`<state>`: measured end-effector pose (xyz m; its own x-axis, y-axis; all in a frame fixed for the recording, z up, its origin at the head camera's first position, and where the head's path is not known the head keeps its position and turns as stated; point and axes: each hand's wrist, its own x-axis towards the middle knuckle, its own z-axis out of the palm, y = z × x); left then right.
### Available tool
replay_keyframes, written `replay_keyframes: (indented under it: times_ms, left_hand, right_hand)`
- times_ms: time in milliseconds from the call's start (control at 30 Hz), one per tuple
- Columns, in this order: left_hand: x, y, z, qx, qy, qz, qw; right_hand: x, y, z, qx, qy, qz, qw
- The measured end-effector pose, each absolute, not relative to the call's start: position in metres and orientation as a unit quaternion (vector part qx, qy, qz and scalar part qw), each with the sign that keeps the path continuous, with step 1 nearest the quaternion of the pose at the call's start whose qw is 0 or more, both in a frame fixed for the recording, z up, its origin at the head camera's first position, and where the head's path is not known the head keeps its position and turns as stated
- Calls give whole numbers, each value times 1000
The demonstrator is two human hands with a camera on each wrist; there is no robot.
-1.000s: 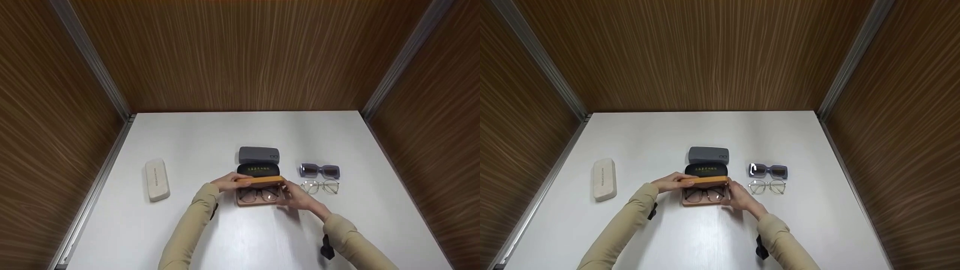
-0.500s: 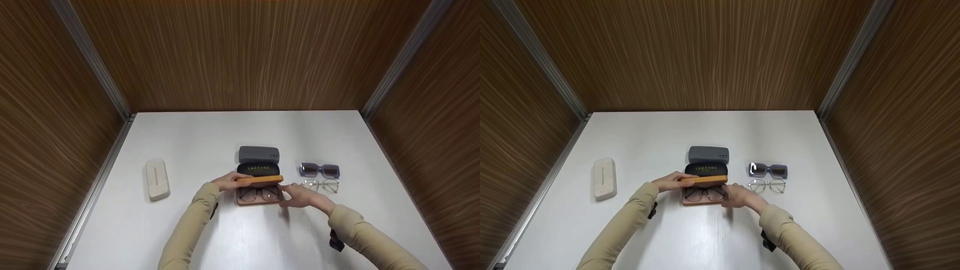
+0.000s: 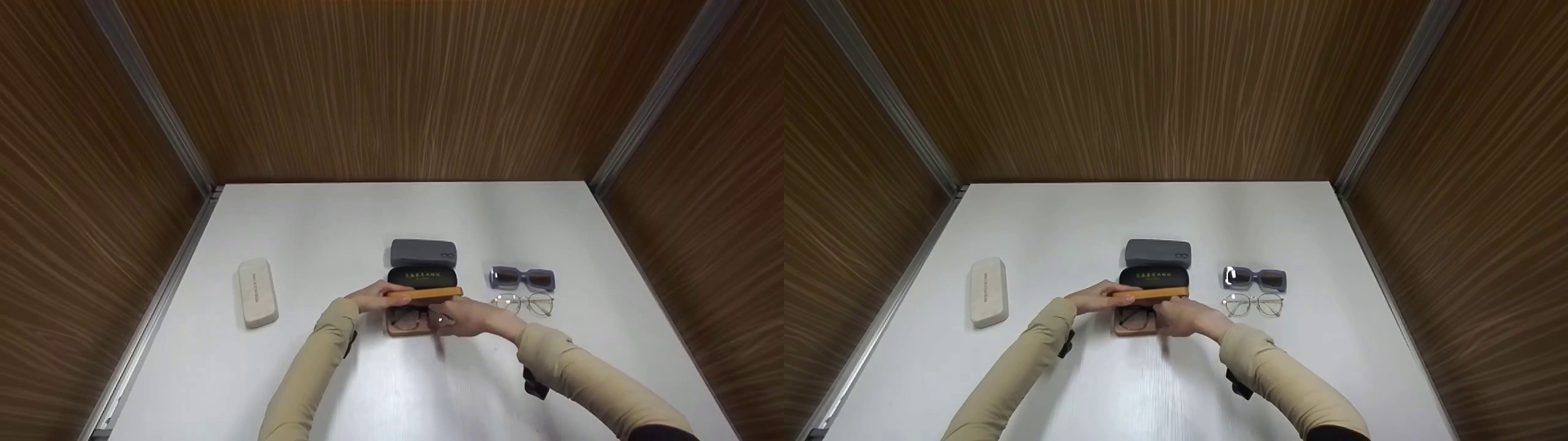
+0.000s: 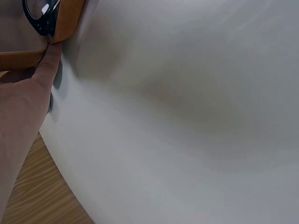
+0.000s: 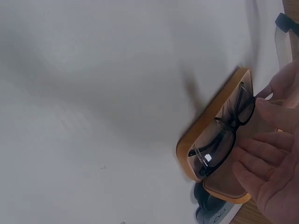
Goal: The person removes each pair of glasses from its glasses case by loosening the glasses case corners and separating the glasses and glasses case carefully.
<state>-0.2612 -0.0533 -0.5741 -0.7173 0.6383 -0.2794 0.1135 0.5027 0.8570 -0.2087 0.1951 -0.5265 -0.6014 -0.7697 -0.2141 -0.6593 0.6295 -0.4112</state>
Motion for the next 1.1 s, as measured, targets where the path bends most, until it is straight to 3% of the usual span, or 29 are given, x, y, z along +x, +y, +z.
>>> replay_keyframes:
  times_ms: [433,833,1100]
  left_hand:
    - [-262,-53,-576,236,806,452,301]
    - [-263,-54,-578,249,796,460,304]
    - [-263,-54,-578,244,794,463,310]
  right_hand:
    - [-214,167,-541,-421,889,-129,122]
    - [-214,155,-552,-357,925,-95,86]
    - [-214,150,-560,-345,935,-80,14]
